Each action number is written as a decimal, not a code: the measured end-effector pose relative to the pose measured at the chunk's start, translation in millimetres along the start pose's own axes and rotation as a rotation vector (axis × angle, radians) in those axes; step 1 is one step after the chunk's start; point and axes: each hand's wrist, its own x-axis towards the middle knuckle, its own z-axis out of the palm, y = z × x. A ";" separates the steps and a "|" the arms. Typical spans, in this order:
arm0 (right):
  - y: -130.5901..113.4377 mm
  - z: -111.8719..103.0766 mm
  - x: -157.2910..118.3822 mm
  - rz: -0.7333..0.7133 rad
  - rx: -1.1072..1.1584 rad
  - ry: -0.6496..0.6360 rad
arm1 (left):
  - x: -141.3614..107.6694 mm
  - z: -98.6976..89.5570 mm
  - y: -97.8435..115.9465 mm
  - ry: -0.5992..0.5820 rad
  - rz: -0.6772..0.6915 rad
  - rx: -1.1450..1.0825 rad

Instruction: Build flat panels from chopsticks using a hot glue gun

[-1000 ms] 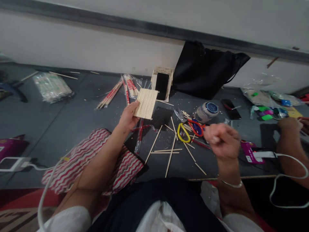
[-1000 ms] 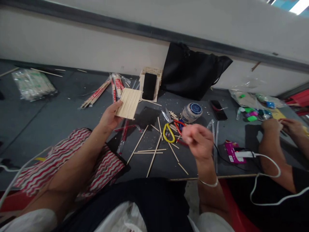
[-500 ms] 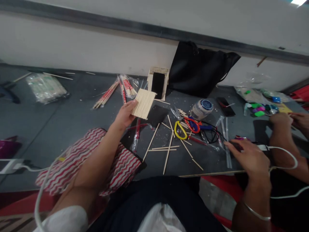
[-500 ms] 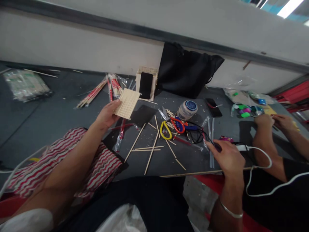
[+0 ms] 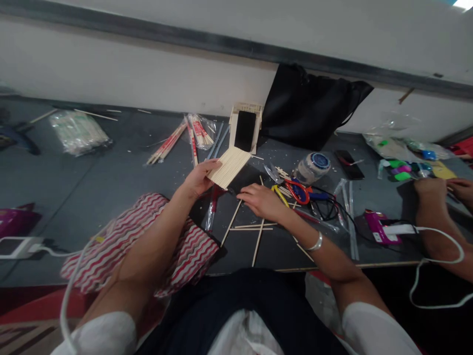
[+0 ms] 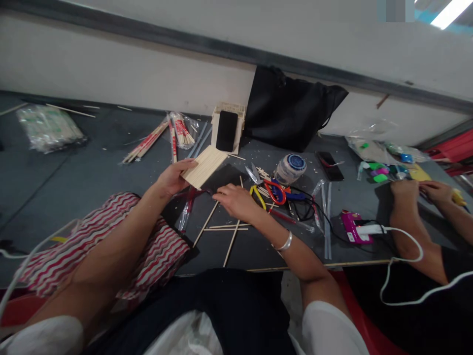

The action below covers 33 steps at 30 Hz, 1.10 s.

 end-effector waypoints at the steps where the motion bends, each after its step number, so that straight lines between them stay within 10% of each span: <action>1: -5.8 2.4 7.3 -0.033 -0.019 -0.052 | 0.3 -0.3 -1.2 -0.011 -0.016 0.013; 12: -1.1 -19.3 -40.2 -0.050 -0.044 -0.248 | -0.1 -47.4 36.5 0.116 -0.073 0.295; 18: 48.1 -39.4 -10.0 0.254 0.027 -0.024 | 1.8 -70.6 50.1 0.205 -0.083 0.313; 25: 84.2 -35.1 64.8 0.619 -0.158 0.016 | -5.4 -55.8 43.8 0.163 -0.040 0.379; 33: 83.1 -35.0 57.5 0.650 -0.096 0.020 | -5.7 -23.1 16.5 -0.082 0.019 0.306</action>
